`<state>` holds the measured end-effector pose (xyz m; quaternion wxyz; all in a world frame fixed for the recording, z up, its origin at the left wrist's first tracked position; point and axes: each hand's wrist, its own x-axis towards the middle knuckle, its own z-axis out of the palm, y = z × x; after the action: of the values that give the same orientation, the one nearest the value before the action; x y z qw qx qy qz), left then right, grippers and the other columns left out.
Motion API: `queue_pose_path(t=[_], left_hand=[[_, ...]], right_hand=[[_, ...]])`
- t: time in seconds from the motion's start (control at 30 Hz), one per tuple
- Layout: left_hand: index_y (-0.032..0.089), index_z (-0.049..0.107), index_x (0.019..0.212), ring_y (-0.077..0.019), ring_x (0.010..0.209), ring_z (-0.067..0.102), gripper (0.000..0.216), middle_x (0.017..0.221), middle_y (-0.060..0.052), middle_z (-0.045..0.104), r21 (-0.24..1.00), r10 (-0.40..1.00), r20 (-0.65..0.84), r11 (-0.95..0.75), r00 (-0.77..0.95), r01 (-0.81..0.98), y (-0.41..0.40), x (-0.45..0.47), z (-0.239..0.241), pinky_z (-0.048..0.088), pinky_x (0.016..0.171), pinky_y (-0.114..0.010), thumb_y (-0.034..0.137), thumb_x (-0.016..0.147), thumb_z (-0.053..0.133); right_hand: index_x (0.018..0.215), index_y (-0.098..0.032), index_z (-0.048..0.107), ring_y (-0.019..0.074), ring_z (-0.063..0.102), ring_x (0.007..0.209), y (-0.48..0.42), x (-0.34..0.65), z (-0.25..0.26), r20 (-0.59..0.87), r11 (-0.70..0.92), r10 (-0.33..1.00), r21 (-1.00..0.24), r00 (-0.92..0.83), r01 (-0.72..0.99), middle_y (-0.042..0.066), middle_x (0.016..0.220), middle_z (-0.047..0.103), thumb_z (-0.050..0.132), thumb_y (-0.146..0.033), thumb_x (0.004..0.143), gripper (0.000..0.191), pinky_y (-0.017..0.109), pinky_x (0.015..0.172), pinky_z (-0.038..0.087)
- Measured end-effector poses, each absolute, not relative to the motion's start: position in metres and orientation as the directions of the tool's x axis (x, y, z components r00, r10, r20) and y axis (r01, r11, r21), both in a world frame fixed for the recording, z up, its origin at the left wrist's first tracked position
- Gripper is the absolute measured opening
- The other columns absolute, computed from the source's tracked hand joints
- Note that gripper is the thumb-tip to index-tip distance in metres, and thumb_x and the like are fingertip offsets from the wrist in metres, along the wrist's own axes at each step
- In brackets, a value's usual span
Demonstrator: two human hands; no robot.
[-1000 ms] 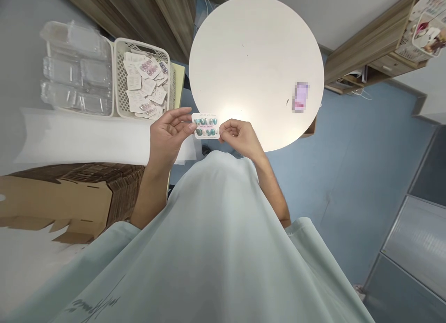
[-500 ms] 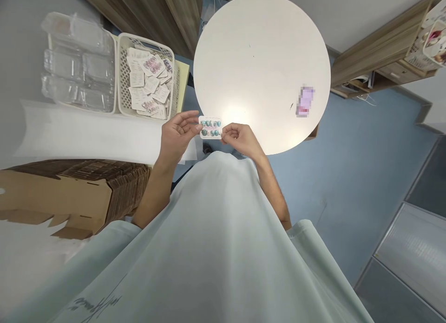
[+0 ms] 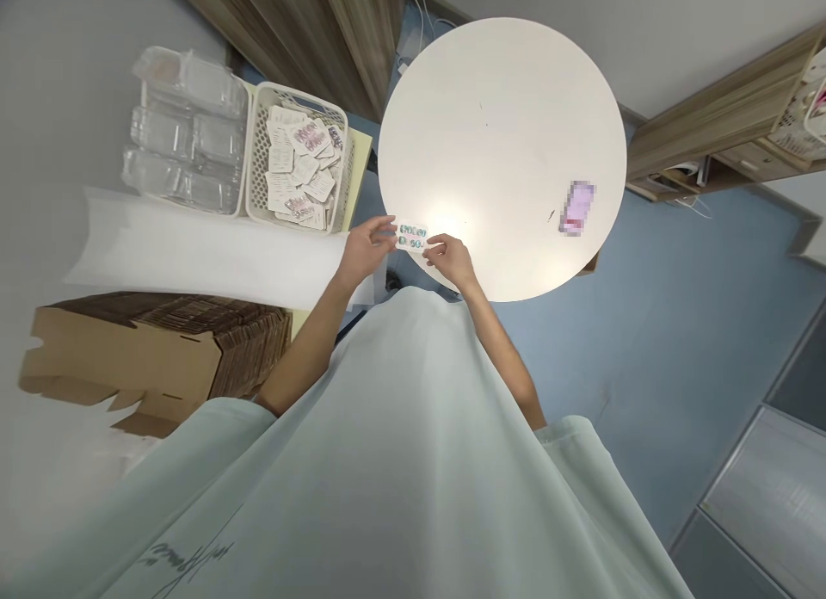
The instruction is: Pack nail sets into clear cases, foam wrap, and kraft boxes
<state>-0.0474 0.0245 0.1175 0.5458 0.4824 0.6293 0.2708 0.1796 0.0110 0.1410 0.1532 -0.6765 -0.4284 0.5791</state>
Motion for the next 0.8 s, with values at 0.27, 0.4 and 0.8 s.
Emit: queue_pose_path(t=[0.27, 0.4, 0.8], left_hand=[[0.019, 0.072, 0.148, -0.0343, 0.133, 0.078, 0.049, 0.16, -0.019, 0.072, 0.786, 0.891, -0.452, 0.42, -0.042, 0.454, 0.031, -0.066, 0.117, 0.062, 0.12, -0.057, 0.023, 0.099, 0.069], [0.021, 0.072, 0.146, -0.0335, 0.135, 0.077, 0.047, 0.159, -0.018, 0.073, 0.78, 0.886, -0.459, 0.439, -0.068, 0.446, 0.024, -0.09, 0.119, 0.061, 0.12, -0.055, 0.025, 0.099, 0.068], [0.021, 0.074, 0.14, -0.0309, 0.129, 0.079, 0.044, 0.153, -0.018, 0.075, 0.847, 0.912, -0.342, 0.403, -0.226, 0.346, 0.019, -0.214, 0.114, 0.067, 0.11, -0.047, 0.029, 0.096, 0.073]], right_hand=[[0.127, -0.02, 0.072, 0.0248, 0.086, 0.097, 0.014, 0.189, 0.146, -0.693, -0.574, 0.721, -0.595, 0.003, 0.563, 0.007, 0.111, 0.089, 0.07, -0.026, 0.1, 0.028, 0.041, 0.099, 0.062], [0.125, -0.021, 0.073, 0.0235, 0.085, 0.095, 0.017, 0.178, 0.151, -0.674, -0.557, 0.739, -0.613, -0.003, 0.56, 0.006, 0.114, 0.088, 0.07, -0.025, 0.099, 0.027, 0.04, 0.097, 0.063], [0.127, -0.022, 0.078, 0.0255, 0.083, 0.098, 0.044, 0.077, 0.177, -0.519, -0.382, 0.847, -0.745, -0.114, 0.546, 0.008, 0.115, 0.086, 0.071, -0.035, 0.097, 0.033, 0.043, 0.1, 0.064]])
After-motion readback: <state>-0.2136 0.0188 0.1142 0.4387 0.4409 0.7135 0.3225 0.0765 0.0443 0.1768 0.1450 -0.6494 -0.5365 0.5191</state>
